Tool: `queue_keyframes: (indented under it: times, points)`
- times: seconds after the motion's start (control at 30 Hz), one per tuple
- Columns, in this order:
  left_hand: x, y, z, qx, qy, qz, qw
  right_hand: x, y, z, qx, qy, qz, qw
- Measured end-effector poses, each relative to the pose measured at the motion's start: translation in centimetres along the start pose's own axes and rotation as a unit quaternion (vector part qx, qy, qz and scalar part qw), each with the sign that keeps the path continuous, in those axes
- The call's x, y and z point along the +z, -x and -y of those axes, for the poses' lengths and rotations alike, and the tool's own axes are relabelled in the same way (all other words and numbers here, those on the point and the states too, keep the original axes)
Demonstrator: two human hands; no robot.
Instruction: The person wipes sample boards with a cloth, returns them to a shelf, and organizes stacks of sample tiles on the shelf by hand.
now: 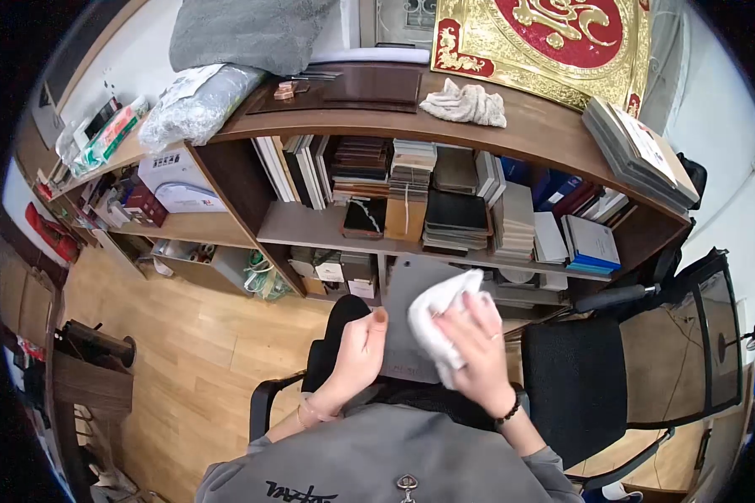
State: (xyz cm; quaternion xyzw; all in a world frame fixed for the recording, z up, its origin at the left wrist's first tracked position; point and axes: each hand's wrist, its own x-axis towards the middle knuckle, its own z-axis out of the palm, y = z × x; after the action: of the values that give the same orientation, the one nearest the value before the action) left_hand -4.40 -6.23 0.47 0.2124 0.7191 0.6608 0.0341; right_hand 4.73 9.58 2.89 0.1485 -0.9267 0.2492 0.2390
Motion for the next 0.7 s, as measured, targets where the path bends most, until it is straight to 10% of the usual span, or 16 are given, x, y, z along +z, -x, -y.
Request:
queue_keyframes:
  times: [0.13,0.23,0.37,0.47,0.57,0.7]
  points:
    - [1.0,0.8,0.5,-0.057,-0.050,0.123,0.990,-1.1,1.2,-2.1,0.107,0.039,-0.114,0.987]
    - [1.7,0.8,4.0,-0.144,-0.051,0.153,0.976,-1.6,4.8,-1.6,0.056,-0.087,0.057,0.993]
    - [2.7,0.4,7.0,-0.151,0.069,0.099,0.981,-3.4,13.6,-7.5,0.385,-0.174,-0.293,0.858]
    - [2.5,-0.8,7.1,-0.202,0.054,0.181,0.961,-7.4,22.7,-13.0,0.447,-0.019,-0.401,0.799]
    - [3.1,-2.6,6.7,-0.201,0.026,0.229,0.952,-10.0,27.2,-13.9,0.588,0.143,-0.342,0.719]
    - [5.3,-4.3,5.5,-0.163,0.017,0.307,0.937,-7.9,22.5,-13.0,0.588,0.065,-0.245,0.768]
